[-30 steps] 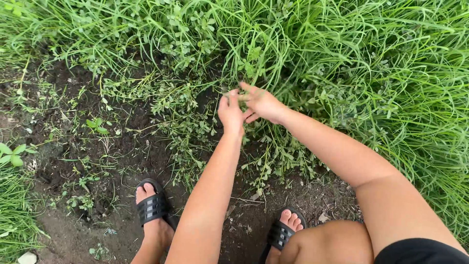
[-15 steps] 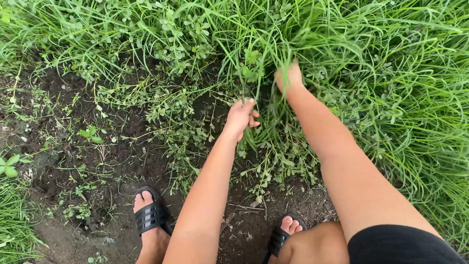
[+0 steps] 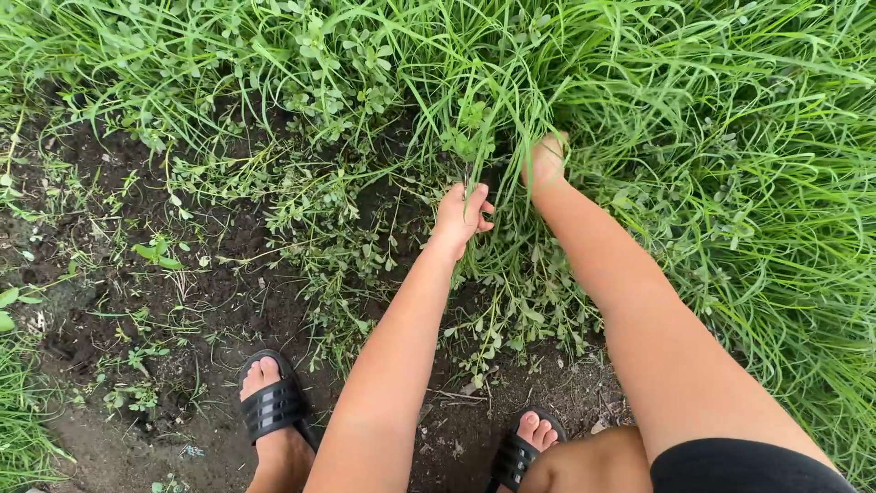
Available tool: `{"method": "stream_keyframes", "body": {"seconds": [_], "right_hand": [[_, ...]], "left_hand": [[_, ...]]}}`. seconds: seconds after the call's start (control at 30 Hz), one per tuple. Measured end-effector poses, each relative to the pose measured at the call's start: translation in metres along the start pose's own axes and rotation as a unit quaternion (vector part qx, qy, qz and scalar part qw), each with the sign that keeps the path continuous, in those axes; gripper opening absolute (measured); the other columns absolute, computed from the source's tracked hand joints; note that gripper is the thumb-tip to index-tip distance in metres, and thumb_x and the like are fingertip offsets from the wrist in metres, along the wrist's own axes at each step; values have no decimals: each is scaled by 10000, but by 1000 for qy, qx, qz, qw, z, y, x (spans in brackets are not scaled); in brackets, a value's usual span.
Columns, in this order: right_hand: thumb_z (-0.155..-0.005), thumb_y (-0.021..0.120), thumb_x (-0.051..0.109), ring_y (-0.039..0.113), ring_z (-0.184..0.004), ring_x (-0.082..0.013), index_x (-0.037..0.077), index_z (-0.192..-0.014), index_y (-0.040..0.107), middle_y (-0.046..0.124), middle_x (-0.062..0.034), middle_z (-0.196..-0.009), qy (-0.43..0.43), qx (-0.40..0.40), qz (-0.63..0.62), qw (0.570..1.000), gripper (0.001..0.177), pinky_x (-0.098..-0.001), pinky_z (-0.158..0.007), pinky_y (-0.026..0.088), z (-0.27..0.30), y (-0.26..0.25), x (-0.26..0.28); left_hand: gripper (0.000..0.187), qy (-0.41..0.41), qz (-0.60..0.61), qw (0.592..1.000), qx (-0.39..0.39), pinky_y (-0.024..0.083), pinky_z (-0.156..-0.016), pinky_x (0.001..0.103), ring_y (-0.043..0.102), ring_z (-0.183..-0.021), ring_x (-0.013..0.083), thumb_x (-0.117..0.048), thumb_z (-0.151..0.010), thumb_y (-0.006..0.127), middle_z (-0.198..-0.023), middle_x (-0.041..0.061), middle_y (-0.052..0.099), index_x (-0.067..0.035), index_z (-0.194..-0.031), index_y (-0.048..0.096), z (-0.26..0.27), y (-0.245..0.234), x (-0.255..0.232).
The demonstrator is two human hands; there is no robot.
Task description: Pulling grass and weeds from the soil by hand in an outdoor garden area.
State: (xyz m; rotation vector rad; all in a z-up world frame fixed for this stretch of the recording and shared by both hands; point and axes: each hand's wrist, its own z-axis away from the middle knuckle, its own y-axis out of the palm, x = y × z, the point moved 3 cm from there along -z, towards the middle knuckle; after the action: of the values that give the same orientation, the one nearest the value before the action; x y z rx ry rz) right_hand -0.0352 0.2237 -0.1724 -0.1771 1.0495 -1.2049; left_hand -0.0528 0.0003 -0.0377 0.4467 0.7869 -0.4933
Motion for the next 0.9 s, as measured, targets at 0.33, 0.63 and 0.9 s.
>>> {"method": "stream_keyframes", "body": {"seconds": [0.33,0.63,0.9], "right_hand": [[-843,710,217,706,-826,-211,189,-883,785,754,-2,-881,80,-97,-190,974,89,-426,-722,458,43,-12,-36],[-1015,553,266,676,-1033,-441,37,-1115,715,706,-248,-1055,24,-47,-552,832,298,-498,-905,531,164,-99,-81],[-974,552,157,673,-1012,-397,11,-994,706,681,-190,-1080,-84,-221,-505,830,213,-474,-896,540,140,-81,-76]], "left_hand": [[287,-6,-23,1000,1,579,-580,339,536,-532,135,-323,-997,597,-802,48,598,-56,-1098,590,15,4,-8],[388,-21,60,998,-9,444,-491,317,433,-559,130,-365,-1003,700,-701,22,447,-17,-1026,529,-45,41,43],[354,68,47,982,-170,483,-874,361,632,-964,147,-353,-989,612,-1210,114,683,-117,-1242,537,-29,24,39]]}}
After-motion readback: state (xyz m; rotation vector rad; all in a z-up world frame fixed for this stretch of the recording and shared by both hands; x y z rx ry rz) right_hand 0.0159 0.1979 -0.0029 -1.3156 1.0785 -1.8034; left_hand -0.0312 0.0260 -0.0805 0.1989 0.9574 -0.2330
